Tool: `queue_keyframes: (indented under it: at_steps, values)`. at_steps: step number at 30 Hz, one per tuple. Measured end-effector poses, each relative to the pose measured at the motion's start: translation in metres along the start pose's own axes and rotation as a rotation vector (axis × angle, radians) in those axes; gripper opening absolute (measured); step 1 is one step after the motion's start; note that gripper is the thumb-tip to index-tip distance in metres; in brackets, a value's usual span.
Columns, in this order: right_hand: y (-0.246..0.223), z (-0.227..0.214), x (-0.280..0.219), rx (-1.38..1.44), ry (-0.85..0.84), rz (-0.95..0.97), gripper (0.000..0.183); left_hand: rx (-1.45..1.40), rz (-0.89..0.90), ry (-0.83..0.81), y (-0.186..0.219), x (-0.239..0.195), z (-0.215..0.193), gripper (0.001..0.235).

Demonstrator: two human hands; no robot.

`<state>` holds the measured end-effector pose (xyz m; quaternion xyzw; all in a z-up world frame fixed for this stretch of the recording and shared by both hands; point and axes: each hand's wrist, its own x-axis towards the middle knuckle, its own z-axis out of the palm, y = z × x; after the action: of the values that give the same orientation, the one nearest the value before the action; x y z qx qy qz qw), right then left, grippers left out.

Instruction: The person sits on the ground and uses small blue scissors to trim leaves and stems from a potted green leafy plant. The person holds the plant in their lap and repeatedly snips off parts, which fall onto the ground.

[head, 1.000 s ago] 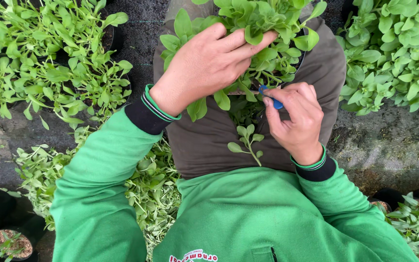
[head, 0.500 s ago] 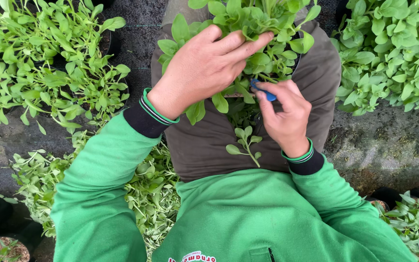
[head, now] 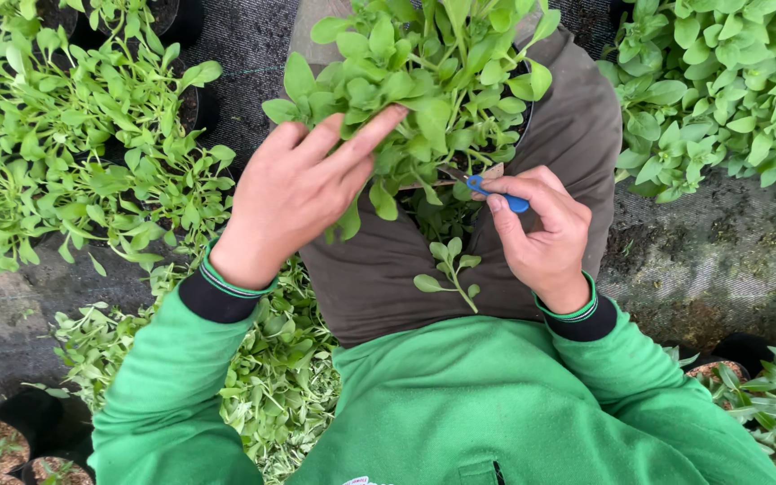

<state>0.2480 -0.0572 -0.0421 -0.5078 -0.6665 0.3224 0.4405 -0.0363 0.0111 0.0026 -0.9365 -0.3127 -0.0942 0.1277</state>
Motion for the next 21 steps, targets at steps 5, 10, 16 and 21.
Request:
queue_keyframes:
  at_steps: [5, 10, 16, 21]
  values:
    - [-0.004, -0.007, 0.001, -0.038, -0.004, -0.052, 0.017, -0.039, -0.026, 0.036, -0.005, -0.003, -0.014, 0.005]
    - [-0.004, -0.015, 0.003, -0.066, -0.031, -0.124, 0.017, -0.066, -0.135, 0.104, -0.006, -0.005, -0.059, 0.005]
    - [-0.001, -0.021, 0.004, -0.051, -0.026, -0.125, 0.017, -0.526, -0.024, 0.112, 0.003, 0.007, -0.094, 0.022]
    - [0.004, -0.026, 0.006, -0.063, 0.008, -0.112, 0.016, -0.615, 0.055, 0.061, 0.024, 0.040, -0.061, 0.028]
